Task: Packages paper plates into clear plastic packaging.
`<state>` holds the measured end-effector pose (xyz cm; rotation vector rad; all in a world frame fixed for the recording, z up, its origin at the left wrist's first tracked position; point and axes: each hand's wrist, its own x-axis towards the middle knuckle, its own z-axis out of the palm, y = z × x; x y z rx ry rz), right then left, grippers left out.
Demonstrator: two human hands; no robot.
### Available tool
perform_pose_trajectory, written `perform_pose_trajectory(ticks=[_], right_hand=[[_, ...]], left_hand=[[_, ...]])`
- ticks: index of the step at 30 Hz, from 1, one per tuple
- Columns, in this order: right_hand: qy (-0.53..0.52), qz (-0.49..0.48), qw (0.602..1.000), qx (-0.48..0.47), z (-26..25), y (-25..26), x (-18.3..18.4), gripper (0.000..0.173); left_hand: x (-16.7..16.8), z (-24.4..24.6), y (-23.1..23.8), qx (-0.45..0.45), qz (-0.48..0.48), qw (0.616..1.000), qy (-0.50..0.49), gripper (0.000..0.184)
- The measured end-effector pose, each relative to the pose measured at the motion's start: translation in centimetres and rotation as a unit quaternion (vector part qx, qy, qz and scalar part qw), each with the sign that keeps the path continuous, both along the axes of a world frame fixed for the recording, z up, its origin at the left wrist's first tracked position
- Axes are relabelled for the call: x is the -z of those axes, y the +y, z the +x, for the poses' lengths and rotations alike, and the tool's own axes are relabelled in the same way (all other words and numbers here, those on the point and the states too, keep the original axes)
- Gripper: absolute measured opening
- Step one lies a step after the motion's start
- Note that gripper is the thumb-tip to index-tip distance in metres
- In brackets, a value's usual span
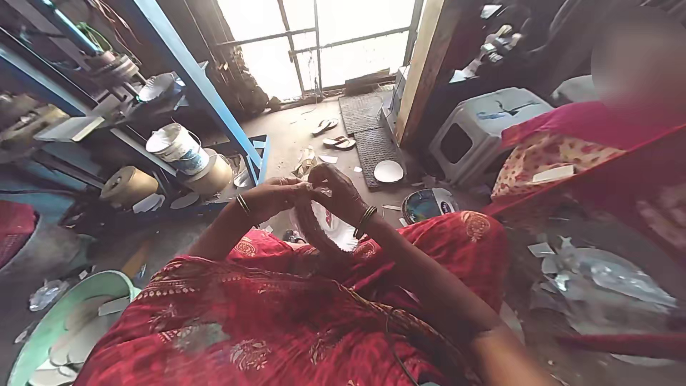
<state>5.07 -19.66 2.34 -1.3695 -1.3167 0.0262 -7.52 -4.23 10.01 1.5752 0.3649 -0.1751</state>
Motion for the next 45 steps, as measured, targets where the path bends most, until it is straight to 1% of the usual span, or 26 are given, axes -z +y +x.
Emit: perform_pose_trajectory(ticks=[3,7,9,11,12,13,15,16,17,19,21,22,25,28,30,31,32,33,34,35,37,38,40,42,43,45], right_hand=[[-0.040,0.046,0.997,0.055,-0.7,-0.3,-0.2,0.020],[-0.076,0.069,0.988,0.118,-1.6,-0.5,-0.2,0.011],[-0.103,0.080,0.983,0.127,-1.2,-0.6,-0.3,0.007],[-0.108,0.075,0.985,0.114,-0.7,-0.7,-0.6,0.008],[-0.077,0.075,0.988,0.107,-0.6,-0.8,-0.8,0.009],[-0.018,0.080,0.992,0.100,-0.4,-0.9,-1.0,0.011],[0.104,0.074,0.987,0.102,0.2,-1.0,-1.4,0.019],[0.131,0.051,0.985,0.096,0.6,-1.1,-1.5,0.023],[0.129,0.017,0.988,0.079,0.8,-1.3,-1.5,0.027],[0.074,-0.036,0.996,0.033,0.6,-1.5,-1.1,0.033],[-0.012,-0.052,0.999,0.010,0.0,-1.2,-0.7,0.039],[-0.063,-0.075,0.995,0.012,-0.3,-1.1,-0.8,0.036],[-0.194,-0.126,0.972,0.037,-0.6,0.0,-0.6,0.016],[-0.237,-0.186,0.952,0.051,-0.5,0.1,-1.7,0.016],[-0.274,-0.238,0.930,0.063,-0.9,0.0,-2.7,0.013],[-0.295,-0.272,0.913,0.066,-1.1,0.1,-3.3,0.013],[-0.325,-0.290,0.898,0.072,-1.1,0.2,-3.6,0.014],[-0.352,-0.292,0.887,0.070,-0.8,0.4,-3.7,0.015],[-0.370,-0.286,0.882,0.059,-0.3,0.5,-3.7,0.017],[-0.377,-0.270,0.885,0.039,0.3,0.5,-3.9,0.019],[-0.352,-0.236,0.906,-0.010,1.5,0.4,-5.0,0.023],[-0.343,-0.205,0.917,-0.025,2.1,0.2,-5.8,0.023],[-0.355,-0.151,0.922,-0.042,2.8,-0.7,-8.3,0.022],[-0.390,-0.133,0.910,-0.050,3.0,-2.2,-10.8,0.020],[-0.404,-0.131,0.904,-0.057,3.2,-2.9,-11.2,0.020],[-0.408,-0.135,0.901,-0.066,3.6,-3.9,-10.1,0.020]], left_hand=[[0.7,-0.5,-0.9,-0.047,-0.020,0.998,-0.021,0.022],[1.0,-0.8,-2.2,-0.116,-0.064,0.990,-0.050,0.021],[1.1,-0.6,-2.7,-0.141,-0.056,0.987,-0.058,0.017],[1.4,-0.6,-2.8,-0.148,-0.023,0.986,-0.069,0.014],[1.6,-0.7,-2.7,-0.147,-0.004,0.986,-0.072,0.013],[1.8,-0.6,-2.7,-0.155,0.007,0.985,-0.071,0.012],[2.2,-0.3,-2.8,-0.192,-0.009,0.980,-0.048,0.012],[2.4,-0.2,-2.7,-0.206,-0.021,0.978,-0.035,0.013],[2.6,-0.2,-2.6,-0.215,-0.030,0.976,-0.024,0.014],[2.9,-0.2,-2.4,-0.217,-0.039,0.975,-0.008,0.015],[3.1,-0.1,-2.5,-0.215,-0.035,0.976,-0.004,0.013],[3.3,-0.1,-2.5,-0.214,-0.031,0.976,-0.005,0.013],[3.7,-0.1,-2.4,-0.206,-0.029,0.978,-0.008,0.016],[4.0,0.0,-2.4,-0.207,-0.026,0.978,0.000,0.017],[4.5,0.2,-2.0,-0.208,-0.031,0.978,-0.003,0.017],[4.9,0.3,-1.7,-0.203,-0.018,0.979,-0.010,0.017],[5.4,0.4,-1.4,-0.184,0.025,0.982,-0.024,0.018],[5.8,0.5,-1.0,-0.155,0.109,0.981,-0.042,0.022],[6.1,0.5,-0.5,-0.118,0.219,0.966,-0.066,0.027],[6.2,0.5,-0.2,-0.085,0.326,0.936,-0.101,0.028],[5.6,0.7,-0.2,-0.056,0.490,0.847,-0.200,0.025],[4.8,0.8,-0.4,-0.059,0.543,0.800,-0.246,0.024],[2.3,0.8,-1.2,-0.076,0.608,0.735,-0.289,0.024],[0.0,0.3,-1.6,-0.094,0.652,0.688,-0.306,0.023],[-0.3,0.0,-1.3,-0.103,0.664,0.674,-0.308,0.022],[0.4,-0.4,-0.4,-0.106,0.681,0.668,-0.282,0.022]])
